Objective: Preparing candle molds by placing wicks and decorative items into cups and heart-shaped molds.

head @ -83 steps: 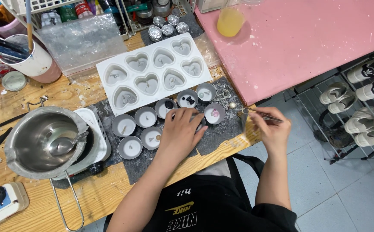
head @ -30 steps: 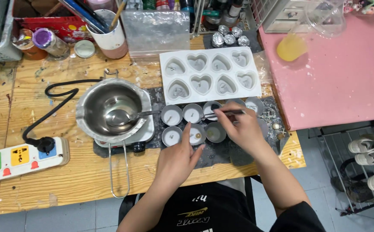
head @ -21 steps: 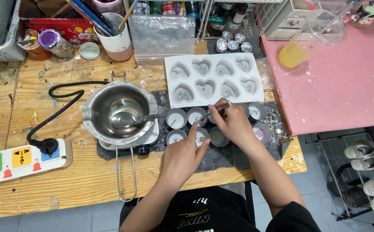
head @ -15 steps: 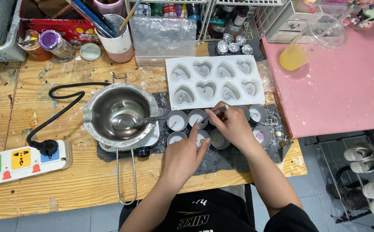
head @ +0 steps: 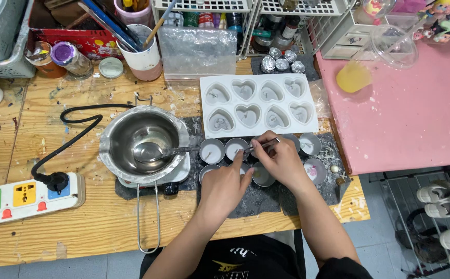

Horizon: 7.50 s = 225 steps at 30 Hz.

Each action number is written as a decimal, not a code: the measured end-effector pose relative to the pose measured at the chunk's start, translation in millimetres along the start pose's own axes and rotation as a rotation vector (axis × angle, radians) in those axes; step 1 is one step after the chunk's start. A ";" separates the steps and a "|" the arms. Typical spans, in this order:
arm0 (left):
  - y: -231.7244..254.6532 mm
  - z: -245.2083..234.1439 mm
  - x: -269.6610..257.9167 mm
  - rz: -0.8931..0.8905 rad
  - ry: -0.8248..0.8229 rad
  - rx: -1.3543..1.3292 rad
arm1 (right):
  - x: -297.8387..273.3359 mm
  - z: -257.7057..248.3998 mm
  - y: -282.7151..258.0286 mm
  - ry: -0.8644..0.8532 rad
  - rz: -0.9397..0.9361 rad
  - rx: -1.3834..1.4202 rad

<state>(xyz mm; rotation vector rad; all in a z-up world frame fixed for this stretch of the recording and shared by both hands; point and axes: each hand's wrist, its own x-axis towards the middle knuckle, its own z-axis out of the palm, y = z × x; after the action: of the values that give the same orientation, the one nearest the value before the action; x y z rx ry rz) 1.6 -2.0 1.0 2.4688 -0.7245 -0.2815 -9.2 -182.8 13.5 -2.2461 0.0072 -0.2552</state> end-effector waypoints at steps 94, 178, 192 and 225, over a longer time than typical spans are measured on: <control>-4.9 29.7 -53.4 0.496 0.383 -0.228 | -135.9 -45.0 91.5 0.894 0.088 0.534; 27.0 73.4 -47.2 0.594 0.043 -0.001 | -93.4 -41.0 42.7 0.254 -0.071 -0.426; 34.5 78.8 -47.2 0.546 0.089 0.009 | -95.5 -45.2 57.9 0.317 0.002 -0.147; 56.2 135.1 -62.3 0.382 0.127 0.337 | -99.7 -58.0 51.6 0.301 -0.143 -0.238</control>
<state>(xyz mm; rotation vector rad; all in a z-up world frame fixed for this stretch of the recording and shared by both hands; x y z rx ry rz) -120.6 -67.4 -76.8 2.5526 -1.2480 0.1524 -113.4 -250.8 -8.4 -2.4249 0.0393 -0.7007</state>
